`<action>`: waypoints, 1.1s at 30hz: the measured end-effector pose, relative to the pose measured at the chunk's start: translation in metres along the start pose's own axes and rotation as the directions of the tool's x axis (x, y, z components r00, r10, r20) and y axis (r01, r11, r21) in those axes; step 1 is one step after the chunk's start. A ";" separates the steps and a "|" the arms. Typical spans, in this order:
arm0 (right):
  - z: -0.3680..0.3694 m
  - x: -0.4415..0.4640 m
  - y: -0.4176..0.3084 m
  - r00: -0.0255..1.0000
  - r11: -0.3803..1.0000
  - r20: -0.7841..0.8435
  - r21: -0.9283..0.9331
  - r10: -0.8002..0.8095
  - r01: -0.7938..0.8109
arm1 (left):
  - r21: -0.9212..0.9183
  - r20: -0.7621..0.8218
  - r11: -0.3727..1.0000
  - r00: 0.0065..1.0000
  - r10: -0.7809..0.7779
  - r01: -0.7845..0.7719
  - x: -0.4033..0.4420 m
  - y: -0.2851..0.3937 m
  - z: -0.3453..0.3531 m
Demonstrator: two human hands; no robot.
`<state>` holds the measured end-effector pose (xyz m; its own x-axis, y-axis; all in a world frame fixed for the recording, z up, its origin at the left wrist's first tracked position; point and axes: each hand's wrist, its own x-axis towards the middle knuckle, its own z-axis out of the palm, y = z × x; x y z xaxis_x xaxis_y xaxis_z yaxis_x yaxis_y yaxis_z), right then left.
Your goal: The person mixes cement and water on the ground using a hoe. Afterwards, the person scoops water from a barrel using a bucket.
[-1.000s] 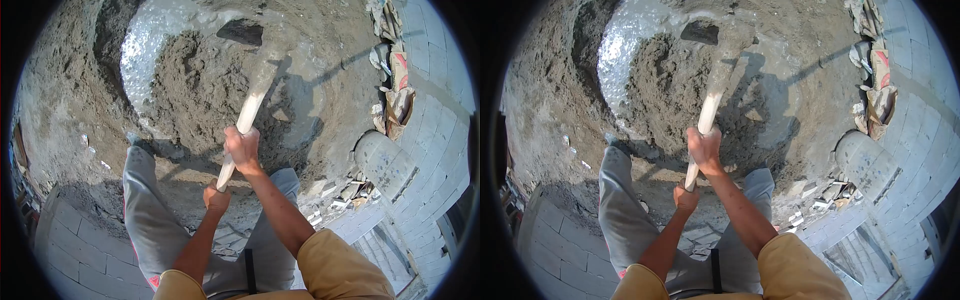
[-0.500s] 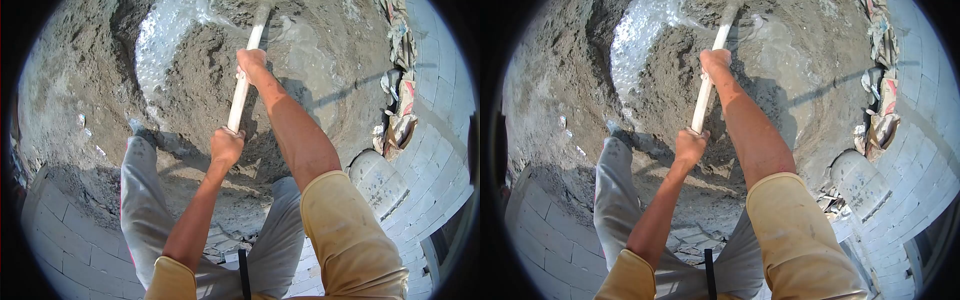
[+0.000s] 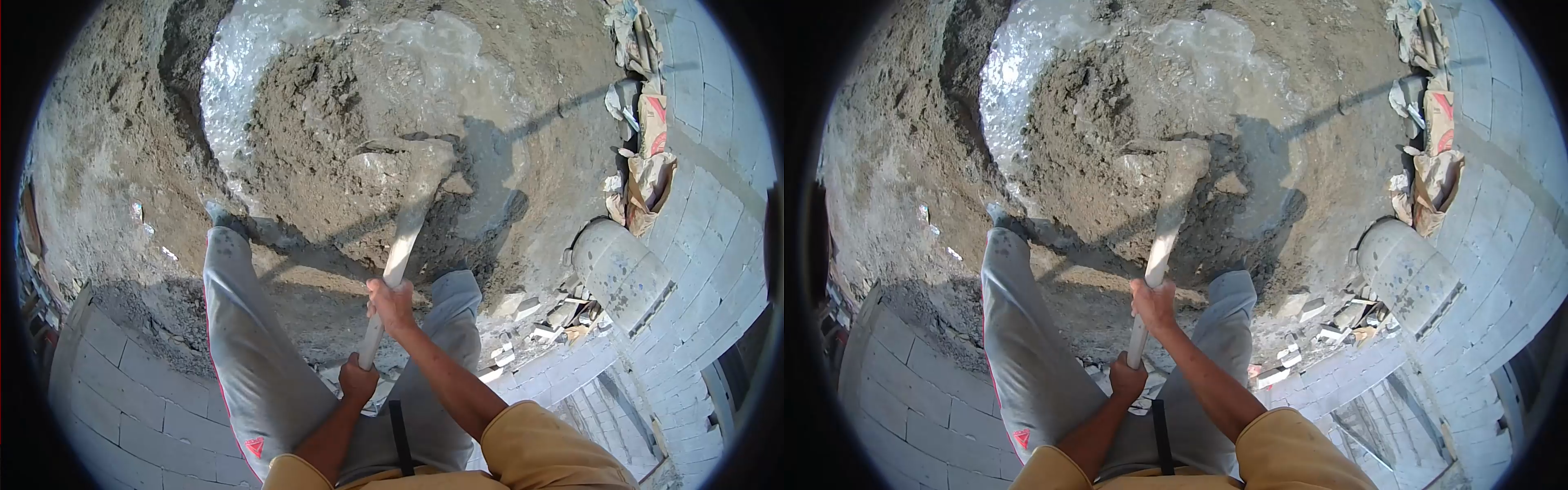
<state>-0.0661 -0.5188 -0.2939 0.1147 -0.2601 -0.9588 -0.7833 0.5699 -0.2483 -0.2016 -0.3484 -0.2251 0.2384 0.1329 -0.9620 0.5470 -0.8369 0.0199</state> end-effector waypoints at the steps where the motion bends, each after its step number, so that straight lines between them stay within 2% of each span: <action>1: 0.000 0.001 0.002 1.000 1.000 -0.028 -0.003 -0.009 0.009 | -0.037 -0.009 0.998 0.998 0.057 -0.057 0.012 0.002 0.002; 2: 0.005 0.007 -0.023 0.994 0.994 -0.014 0.032 -0.106 0.106 | -0.076 -0.024 0.990 0.993 0.113 -0.114 0.028 0.009 0.001; 3: 0.011 0.020 -0.063 0.980 0.978 -0.002 0.068 -0.197 0.197 | -0.050 -0.072 0.988 0.987 0.144 -0.148 0.052 0.049 -0.015; 4: 0.017 0.045 -0.100 0.924 0.921 0.020 0.095 -0.382 0.378 | -0.105 -0.088 0.977 0.980 0.178 -0.187 0.084 0.095 -0.032; 5: 0.031 0.068 -0.157 0.883 0.871 0.013 0.170 -0.469 0.460 | -0.085 -0.090 0.976 0.977 0.192 -0.200 0.120 0.148 -0.047; 6: 0.047 0.093 -0.219 0.873 0.869 -0.066 0.084 -0.484 0.488 | -0.081 -0.106 0.963 0.963 0.248 -0.257 0.152 0.208 -0.066; 7: 0.059 0.123 -0.274 0.807 0.809 -0.115 0.043 -0.579 0.586 | -0.186 -0.151 0.926 0.941 0.303 -0.328 0.181 0.263 -0.081; 8: 0.068 0.157 -0.323 0.745 0.753 -0.125 -0.036 -0.656 0.657 | -0.118 -0.198 0.898 0.896 0.397 -0.424 0.202 0.314 -0.104; 9: 0.072 0.192 -0.368 0.724 0.727 -0.072 -0.108 -0.686 0.678 | -0.121 -0.186 0.909 0.908 0.375 -0.399 0.208 0.363 -0.132; 10: 0.083 0.214 -0.401 0.686 0.688 -0.074 -0.145 -0.724 0.711 | -0.172 -0.198 0.882 0.892 0.406 -0.439 0.212 0.390 -0.149; 11: 0.091 0.234 -0.402 0.688 0.690 -0.072 -0.140 -0.722 0.710 | -0.232 -0.186 0.855 0.884 0.430 -0.464 0.216 0.406 -0.156; 12: 0.097 0.252 -0.394 0.766 0.755 -0.063 -0.239 -0.640 0.611 | -0.230 -0.185 0.861 0.889 0.418 -0.453 0.217 0.398 -0.147; 14: 0.094 0.270 -0.368 0.886 0.821 -0.089 -0.427 -0.455 0.379 | -0.379 -0.058 0.870 0.946 0.318 -0.315 0.208 0.374 -0.122; 15: 0.092 0.271 -0.336 0.915 0.852 -0.110 -0.420 -0.389 0.312 | -0.383 -0.015 0.889 0.965 0.263 -0.249 0.193 0.344 -0.110; 18: 0.083 0.221 -0.232 0.978 0.926 -0.118 -0.358 -0.172 0.119 | -0.413 -0.014 0.871 0.958 0.286 -0.266 0.150 0.241 -0.081; 19: 0.077 0.202 -0.201 0.979 0.904 -0.133 -0.419 -0.154 0.086 | -0.378 0.033 0.908 0.977 0.210 -0.182 0.130 0.211 -0.074; 20: 0.070 0.186 -0.175 0.982 0.915 -0.116 -0.392 -0.152 0.096 | -0.340 0.066 0.934 0.988 0.138 -0.108 0.111 0.188 -0.072; 22: 0.044 0.176 -0.130 0.974 0.909 0.021 -0.356 -0.223 0.216 | -0.167 0.010 0.972 0.985 0.170 -0.166 0.061 0.169 -0.097; 24: 0.033 0.099 -0.128 0.973 0.971 0.093 -0.091 -0.212 0.220 | -0.155 0.078 0.982 0.990 0.119 -0.106 -0.005 0.167 -0.128; 26: 0.039 0.020 -0.137 0.987 0.992 -0.163 -0.123 -0.004 -0.016 | -0.110 0.093 0.987 0.988 0.123 -0.113 -0.057 0.141 -0.133; 28: 0.026 -0.030 -0.115 0.997 0.998 -0.049 -0.025 0.053 -0.054 | -0.160 0.145 0.986 0.987 0.075 -0.051 -0.114 0.127 -0.150; 30: 0.021 -0.077 -0.106 0.997 0.997 -0.021 -0.018 0.073 -0.073 | -0.139 0.180 0.986 0.977 0.116 -0.092 -0.161 0.112 -0.170; 31: 0.024 -0.090 -0.107 0.987 0.986 -0.047 -0.056 0.156 -0.159 | -0.128 0.213 0.983 0.964 0.156 -0.131 -0.171 0.111 -0.179; 32: 0.027 -0.079 -0.104 0.986 0.985 -0.050 -0.049 0.162 -0.164 | -0.119 0.218 0.984 0.964 0.154 -0.130 -0.167 0.121 -0.187; 33: 0.030 -0.056 -0.098 0.965 0.965 -0.055 -0.038 0.256 -0.259 | -0.075 0.318 0.997 0.947 0.044 -0.021 -0.153 0.138 -0.196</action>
<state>0.0226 -0.5368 -0.2197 -0.1239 -0.1479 -0.9812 -0.8089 0.5878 0.0135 -0.0059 -0.3801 -0.0220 -0.0060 -0.0797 -0.9968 0.6006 -0.7973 0.0602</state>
